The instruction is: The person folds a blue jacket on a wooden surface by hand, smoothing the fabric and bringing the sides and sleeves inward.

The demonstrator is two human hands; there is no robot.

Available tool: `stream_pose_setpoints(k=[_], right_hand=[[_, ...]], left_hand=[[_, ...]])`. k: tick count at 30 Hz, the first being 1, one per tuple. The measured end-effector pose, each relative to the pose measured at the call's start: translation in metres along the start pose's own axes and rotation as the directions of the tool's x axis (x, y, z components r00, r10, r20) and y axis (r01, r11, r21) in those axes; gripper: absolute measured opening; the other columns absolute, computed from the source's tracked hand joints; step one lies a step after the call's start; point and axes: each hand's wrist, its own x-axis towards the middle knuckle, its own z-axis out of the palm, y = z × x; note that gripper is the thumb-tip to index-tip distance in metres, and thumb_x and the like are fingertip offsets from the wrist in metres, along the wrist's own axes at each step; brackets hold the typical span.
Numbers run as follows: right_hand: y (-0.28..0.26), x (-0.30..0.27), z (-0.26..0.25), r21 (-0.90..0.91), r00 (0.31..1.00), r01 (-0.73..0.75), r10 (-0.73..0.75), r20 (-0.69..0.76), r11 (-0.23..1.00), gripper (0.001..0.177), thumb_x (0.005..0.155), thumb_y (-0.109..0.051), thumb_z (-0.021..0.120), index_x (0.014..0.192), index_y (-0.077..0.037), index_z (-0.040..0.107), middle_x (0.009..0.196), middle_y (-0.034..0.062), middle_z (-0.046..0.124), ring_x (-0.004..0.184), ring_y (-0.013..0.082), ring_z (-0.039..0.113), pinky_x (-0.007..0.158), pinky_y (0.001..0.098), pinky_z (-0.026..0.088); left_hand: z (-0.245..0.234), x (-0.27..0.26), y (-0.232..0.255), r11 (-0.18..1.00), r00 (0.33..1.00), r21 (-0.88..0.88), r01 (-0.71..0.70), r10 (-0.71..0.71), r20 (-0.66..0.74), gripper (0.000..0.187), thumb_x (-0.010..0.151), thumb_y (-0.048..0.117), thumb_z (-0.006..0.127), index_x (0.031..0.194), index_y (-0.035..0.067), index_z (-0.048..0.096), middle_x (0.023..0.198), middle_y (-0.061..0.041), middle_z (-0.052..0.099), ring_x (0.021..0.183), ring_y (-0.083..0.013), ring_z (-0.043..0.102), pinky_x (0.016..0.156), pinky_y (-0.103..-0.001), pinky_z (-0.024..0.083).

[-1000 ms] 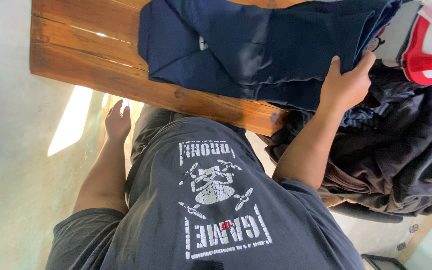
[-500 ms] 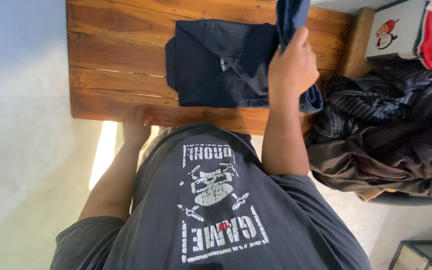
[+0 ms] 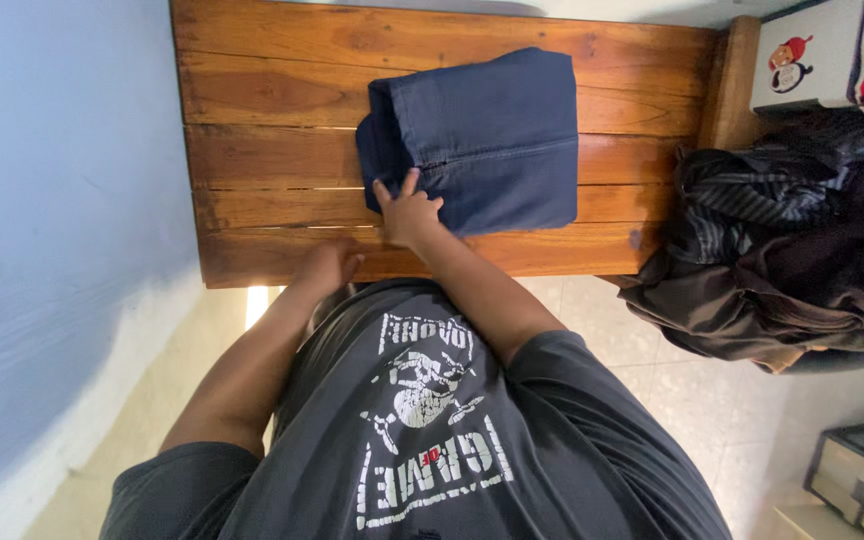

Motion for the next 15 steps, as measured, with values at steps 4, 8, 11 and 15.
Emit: stream_pose_setpoints(k=[4, 8, 11, 15], right_hand=[[0.032, -0.017, 0.026, 0.019, 0.892, 0.375, -0.355, -0.279, 0.927, 0.069, 0.092, -0.039, 0.07, 0.152, -0.022, 0.04, 0.158, 0.0126, 0.043, 0.125, 0.0489, 0.053, 0.101, 0.0548, 0.046], [0.102, -0.034, 0.04, 0.127, 0.723, 0.502, -0.334, -0.605, 0.856, 0.045, 0.1, -0.03, 0.071, 0.141, -0.018, 0.058, 0.136, 0.0108, 0.066, 0.119, 0.032, 0.068, 0.1, 0.0412, 0.055], [0.15, -0.044, 0.044, 0.116, 0.644, 0.325, -0.13, -0.754, 0.938, 0.049, 0.097, -0.028, 0.079, 0.14, -0.018, 0.06, 0.135, 0.0089, 0.066, 0.123, 0.0306, 0.065, 0.105, 0.043, 0.053], [0.198, -0.06, 0.051, 0.161, 0.745, 0.124, 0.015, -0.667, 0.979, 0.084, 0.076, -0.036, 0.087, 0.148, -0.016, 0.049, 0.152, 0.0137, 0.046, 0.142, 0.0341, 0.042, 0.11, 0.055, 0.037]], left_hand=[[-0.009, 0.007, -0.002, 0.985, 0.998, 0.164, 0.06, -0.064, 0.018, 0.044, 0.105, 0.04, 0.055, 0.13, 0.005, 0.064, 0.124, -0.021, 0.067, 0.115, -0.037, 0.065, 0.098, -0.052, 0.052], [0.0, 0.014, 0.008, 0.993, 0.995, 0.095, 0.066, -0.059, -0.081, 0.039, 0.108, 0.037, 0.056, 0.128, 0.004, 0.065, 0.128, -0.018, 0.067, 0.117, -0.0355, 0.066, 0.101, -0.049, 0.053], [0.012, 0.023, 0.025, 0.991, 0.958, 0.051, -0.127, 0.136, -0.253, 0.045, 0.103, 0.034, 0.058, 0.139, 0.007, 0.058, 0.139, -0.017, 0.06, 0.128, -0.0367, 0.058, 0.105, -0.049, 0.049], [0.025, 0.037, 0.051, 0.932, 0.872, 0.259, -0.255, 0.337, -0.354, 0.061, 0.097, 0.036, 0.064, 0.151, 0.012, 0.049, 0.158, -0.023, 0.038, 0.143, -0.0415, 0.041, 0.116, -0.052, 0.039]])
